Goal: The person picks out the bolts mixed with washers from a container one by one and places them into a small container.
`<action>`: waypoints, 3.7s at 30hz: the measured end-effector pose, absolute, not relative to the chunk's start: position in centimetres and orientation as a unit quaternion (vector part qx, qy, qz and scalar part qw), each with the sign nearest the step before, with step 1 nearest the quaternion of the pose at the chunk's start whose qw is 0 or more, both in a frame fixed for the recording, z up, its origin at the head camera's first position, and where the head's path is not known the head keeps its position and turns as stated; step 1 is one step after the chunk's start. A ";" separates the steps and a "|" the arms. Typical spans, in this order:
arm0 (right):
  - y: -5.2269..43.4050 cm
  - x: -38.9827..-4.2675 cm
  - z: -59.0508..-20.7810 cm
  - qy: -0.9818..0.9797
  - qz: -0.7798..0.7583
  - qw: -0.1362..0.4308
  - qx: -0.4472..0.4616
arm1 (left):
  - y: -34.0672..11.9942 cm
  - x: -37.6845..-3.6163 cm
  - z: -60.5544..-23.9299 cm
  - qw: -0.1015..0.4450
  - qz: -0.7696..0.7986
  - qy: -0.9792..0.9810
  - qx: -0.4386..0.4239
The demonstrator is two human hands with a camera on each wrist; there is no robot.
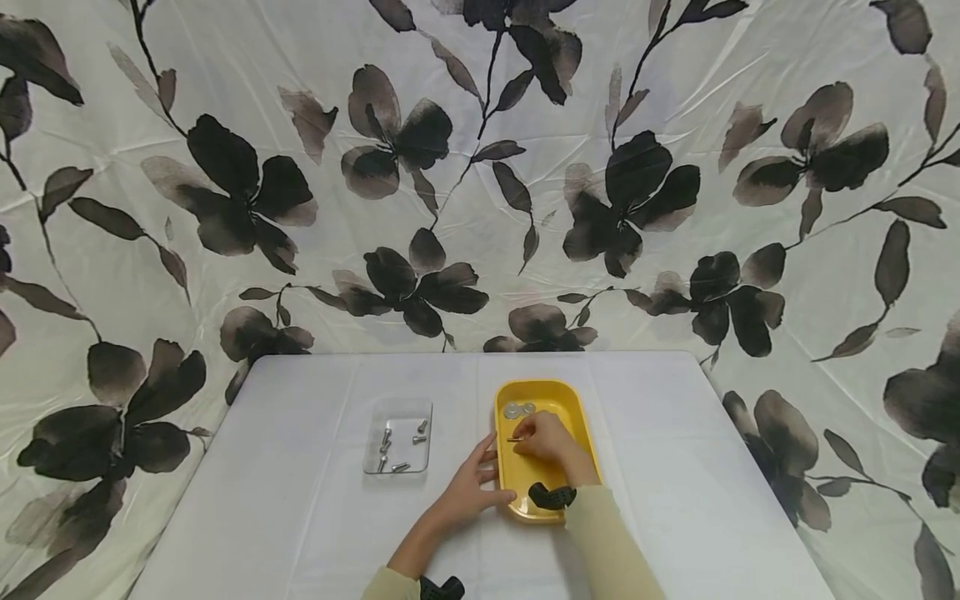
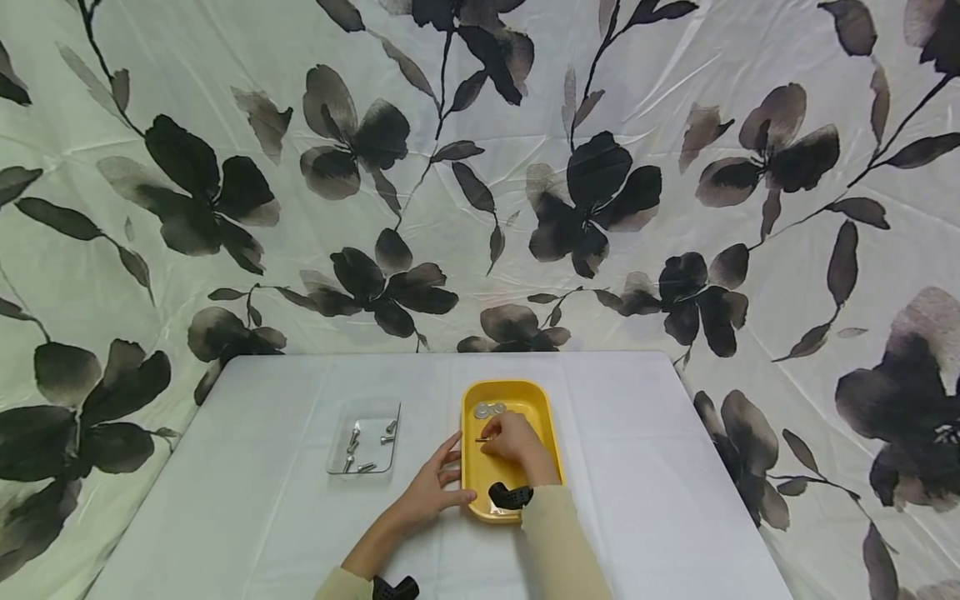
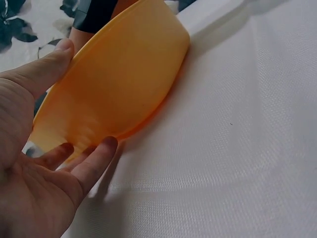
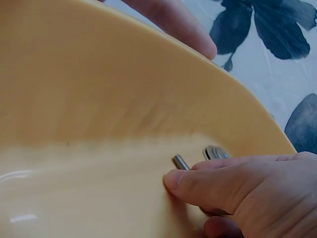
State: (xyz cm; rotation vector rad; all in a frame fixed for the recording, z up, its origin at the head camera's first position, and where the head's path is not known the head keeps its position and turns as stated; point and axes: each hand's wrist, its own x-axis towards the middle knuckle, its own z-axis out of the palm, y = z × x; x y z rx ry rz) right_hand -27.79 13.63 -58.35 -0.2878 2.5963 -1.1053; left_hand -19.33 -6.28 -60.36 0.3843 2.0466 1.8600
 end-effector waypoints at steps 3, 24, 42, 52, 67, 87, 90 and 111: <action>13.8 -28.0 -58.6 0.906 -0.386 0.145 -0.090 | -6.3 -19.2 -60.3 0.174 0.651 0.727 0.134; 14.2 -28.5 -59.0 0.905 -0.392 0.121 -0.110 | -6.2 -19.2 -59.9 0.182 0.674 0.705 0.125; 14.0 -28.5 -56.2 0.908 -0.385 0.089 -0.141 | -8.6 -19.6 -58.0 0.142 0.632 0.751 0.128; 13.5 -28.5 -53.1 0.904 -0.391 0.051 -0.165 | -14.1 -19.0 -54.5 0.006 0.540 0.835 0.109; 11.6 -29.4 -49.8 0.897 -0.385 0.021 -0.214 | -21.7 -19.4 -52.7 -0.055 0.488 0.870 0.035; 6.9 -30.4 -47.9 0.897 -0.369 0.048 -0.238 | -25.1 -19.5 -56.3 0.044 0.543 0.836 -0.066; 6.1 -30.5 -47.8 0.896 -0.373 0.050 -0.238 | -25.2 -19.8 -56.9 0.057 0.566 0.820 -0.068; 0.2 -30.1 -49.0 0.874 -0.403 0.060 -0.264 | -24.8 -19.9 -59.7 0.074 0.644 0.756 -0.085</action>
